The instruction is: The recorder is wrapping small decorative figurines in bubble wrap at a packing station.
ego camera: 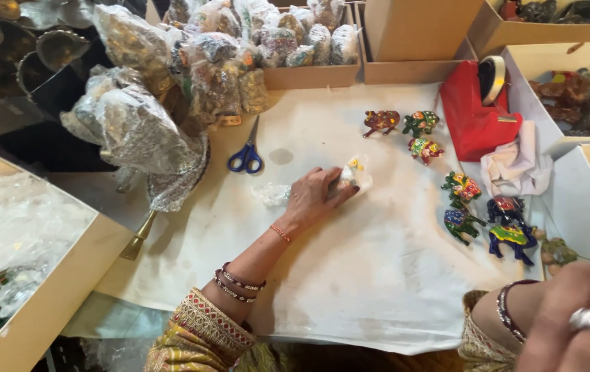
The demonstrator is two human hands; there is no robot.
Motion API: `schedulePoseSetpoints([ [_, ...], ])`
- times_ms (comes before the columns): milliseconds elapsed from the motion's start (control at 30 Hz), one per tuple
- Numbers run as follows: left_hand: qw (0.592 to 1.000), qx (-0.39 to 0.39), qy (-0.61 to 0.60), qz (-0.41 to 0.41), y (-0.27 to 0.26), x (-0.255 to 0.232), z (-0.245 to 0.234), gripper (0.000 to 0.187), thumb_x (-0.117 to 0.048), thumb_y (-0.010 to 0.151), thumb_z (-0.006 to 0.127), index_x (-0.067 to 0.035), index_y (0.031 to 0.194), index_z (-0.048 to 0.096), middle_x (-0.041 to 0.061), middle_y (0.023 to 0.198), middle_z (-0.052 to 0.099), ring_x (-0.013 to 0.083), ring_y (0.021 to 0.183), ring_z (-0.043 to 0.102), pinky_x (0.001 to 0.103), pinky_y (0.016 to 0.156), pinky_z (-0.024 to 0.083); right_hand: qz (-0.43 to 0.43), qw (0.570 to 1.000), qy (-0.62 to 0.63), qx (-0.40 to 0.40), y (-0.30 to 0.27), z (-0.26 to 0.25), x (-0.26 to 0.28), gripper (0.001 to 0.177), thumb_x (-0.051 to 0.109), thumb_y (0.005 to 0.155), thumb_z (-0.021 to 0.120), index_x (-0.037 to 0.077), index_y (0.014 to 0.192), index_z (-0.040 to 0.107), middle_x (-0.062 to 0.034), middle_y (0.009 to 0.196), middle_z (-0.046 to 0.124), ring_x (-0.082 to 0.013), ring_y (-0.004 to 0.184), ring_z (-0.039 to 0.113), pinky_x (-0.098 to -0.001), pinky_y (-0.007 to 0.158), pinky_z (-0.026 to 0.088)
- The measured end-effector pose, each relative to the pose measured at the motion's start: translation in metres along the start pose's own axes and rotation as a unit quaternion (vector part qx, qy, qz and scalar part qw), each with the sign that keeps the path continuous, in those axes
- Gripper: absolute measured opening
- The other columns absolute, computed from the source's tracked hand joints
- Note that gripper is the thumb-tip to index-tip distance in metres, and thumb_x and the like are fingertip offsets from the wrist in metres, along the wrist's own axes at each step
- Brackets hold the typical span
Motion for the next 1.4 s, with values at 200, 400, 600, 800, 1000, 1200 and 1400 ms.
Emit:
schedulePoseSetpoints([
  [200,0.976,-0.17,-0.102,-0.089,-0.001,0.025,-0.03,0.038,-0.043,0.092,0.074,-0.005,0.097,0.069,0.014,0.081,0.067,0.027,0.072,0.065,0.039,0.067,0.051,-0.024,0.999,0.025,0.011,0.026,0.03,-0.052,0.022,0.027,0.092,0.069,0.007,0.088,0.062,-0.005,0.089,0.067,-0.0169,0.077,0.067,-0.0294,0.073,0.056],
  [400,0.874,-0.189,-0.446,-0.044,0.002,0.038,-0.015,0.032,-0.034,0.099,0.07,-0.003,0.11,0.069,0.016,0.095,0.071,0.0124,0.078,0.065,0.032,0.074,0.052,-0.018,0.991,-0.116,0.07,0.175,0.146,0.059,0.04,0.043,0.095,0.066,0.005,0.106,0.068,-0.0048,0.101,0.074,-0.0182,0.092,0.076,-0.0336,0.084,0.061],
  [600,0.983,-0.177,-0.01,0.044,-0.012,-0.006,-0.037,0.032,-0.035,0.092,0.077,-0.007,0.104,0.07,0.009,0.088,0.072,0.026,0.084,0.068,0.039,0.075,0.054,-0.043,0.961,-0.231,0.148,0.172,0.187,0.045,0.05,0.046,0.077,0.078,0.01,0.112,0.072,-0.0041,0.099,0.076,-0.0229,0.088,0.075,-0.0318,0.07,0.056],
  [800,0.989,-0.082,0.067,0.099,-0.001,0.027,0.019,0.041,-0.031,0.08,0.076,-0.013,0.116,0.07,0.005,0.099,0.075,0.0245,0.093,0.069,0.039,0.08,0.054,-0.067,0.943,-0.254,0.204,0.165,0.241,0.024,0.048,0.038,0.071,0.085,0.013,0.11,0.073,-0.0059,0.098,0.076,-0.0256,0.08,0.073,-0.0374,0.066,0.054],
  [1000,0.982,-0.131,0.029,0.13,-0.006,0.009,0.0,0.039,-0.041,0.078,0.076,-0.015,0.107,0.07,0.006,0.104,0.075,0.0273,0.094,0.069,0.042,0.083,0.054,-0.045,0.938,-0.321,0.124,0.132,0.248,-0.044,0.049,0.03,0.077,0.084,0.012,0.119,0.067,-0.0086,0.119,0.071,-0.0299,0.107,0.068,-0.042,0.088,0.056],
  [1200,0.995,-0.069,0.029,0.07,-0.004,0.012,0.002,0.041,-0.047,0.091,0.07,-0.012,0.111,0.07,0.008,0.093,0.075,0.0289,0.091,0.07,0.043,0.082,0.054,0.067,0.936,-0.345,-0.003,0.074,0.192,-0.143,0.051,0.021,0.094,0.073,0.002,0.138,0.056,-0.0158,0.138,0.062,-0.0313,0.125,0.062,-0.04,0.102,0.053],
  [1400,0.996,-0.071,-0.03,0.051,-0.001,0.015,0.002,0.048,-0.041,0.089,0.072,-0.008,0.12,0.056,0.013,0.087,0.072,0.0334,0.09,0.069,0.047,0.083,0.05,0.372,0.923,0.004,-0.095,-0.004,0.163,-0.286,0.038,0.022,0.106,0.057,0.004,0.139,0.056,-0.0074,0.128,0.067,-0.0147,0.111,0.064,-0.0289,0.09,0.055],
])
Point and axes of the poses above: each hand's wrist, its own y-axis towards the middle knuckle, its own z-axis out of the palm, x = y × z, the point moved 9 cm from there along y, towards the middle knuckle
